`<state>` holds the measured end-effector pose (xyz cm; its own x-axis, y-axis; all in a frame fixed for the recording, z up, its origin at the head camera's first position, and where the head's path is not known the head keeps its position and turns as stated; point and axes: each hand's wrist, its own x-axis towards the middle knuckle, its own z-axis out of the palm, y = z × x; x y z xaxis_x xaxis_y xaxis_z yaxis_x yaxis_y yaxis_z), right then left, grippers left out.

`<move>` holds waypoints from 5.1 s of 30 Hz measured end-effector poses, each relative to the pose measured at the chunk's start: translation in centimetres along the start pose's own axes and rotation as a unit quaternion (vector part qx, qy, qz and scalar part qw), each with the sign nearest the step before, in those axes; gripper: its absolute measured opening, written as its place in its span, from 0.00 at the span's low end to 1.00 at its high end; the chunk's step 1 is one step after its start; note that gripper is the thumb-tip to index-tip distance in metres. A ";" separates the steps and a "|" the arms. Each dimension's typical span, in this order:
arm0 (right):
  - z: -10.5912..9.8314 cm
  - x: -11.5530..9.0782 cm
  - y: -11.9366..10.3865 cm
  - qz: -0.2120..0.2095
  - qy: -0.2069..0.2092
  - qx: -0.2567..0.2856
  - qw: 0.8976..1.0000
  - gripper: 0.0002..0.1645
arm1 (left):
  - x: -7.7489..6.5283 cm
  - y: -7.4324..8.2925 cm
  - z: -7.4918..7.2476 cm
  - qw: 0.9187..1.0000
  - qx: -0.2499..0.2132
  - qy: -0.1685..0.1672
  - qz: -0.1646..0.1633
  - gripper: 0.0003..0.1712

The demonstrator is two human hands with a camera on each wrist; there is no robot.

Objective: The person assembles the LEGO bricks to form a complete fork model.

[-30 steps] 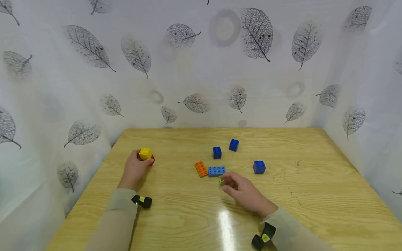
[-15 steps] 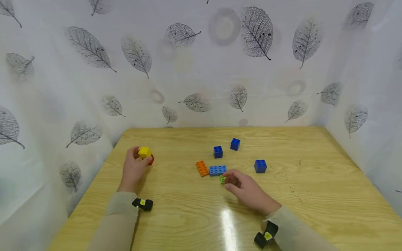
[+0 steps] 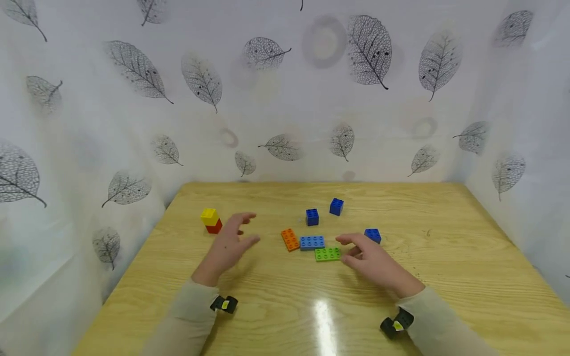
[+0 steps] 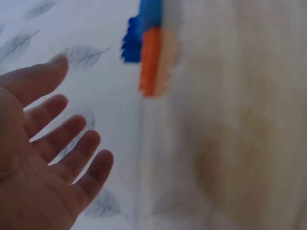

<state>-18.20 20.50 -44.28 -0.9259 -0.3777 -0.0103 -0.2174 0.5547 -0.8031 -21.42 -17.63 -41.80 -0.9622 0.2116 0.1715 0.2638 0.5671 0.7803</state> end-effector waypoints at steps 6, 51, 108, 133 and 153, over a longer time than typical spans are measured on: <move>-0.3 0.1 1.3 0.004 -0.039 -0.012 0.999 0.34 | 1.9 0.7 5.0 0.982 0.045 -0.183 0.004 0.35; 0.6 1.2 2.1 -0.025 -0.031 -0.113 0.993 0.17 | -0.4 2.3 9.5 0.986 0.066 -0.151 -0.038 0.17; -4.4 0.7 7.2 0.063 0.084 -0.025 0.994 0.33 | -0.5 1.6 9.3 0.986 0.033 -0.154 -0.051 0.17; -3.2 0.4 6.0 0.025 0.077 -0.024 0.996 0.27 | -0.4 1.6 9.3 0.986 0.025 -0.153 -0.057 0.15; 0.2 -0.4 2.6 -0.014 -0.012 0.017 1.000 0.25 | -1.0 1.6 9.6 0.985 0.021 -0.157 -0.061 0.15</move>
<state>-18.38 21.95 -46.48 -0.9116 -0.4110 -0.0008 -0.2329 0.5183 -0.8229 -19.39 -9.31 -46.52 -0.9201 0.3719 -0.1227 0.1558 0.6350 0.7566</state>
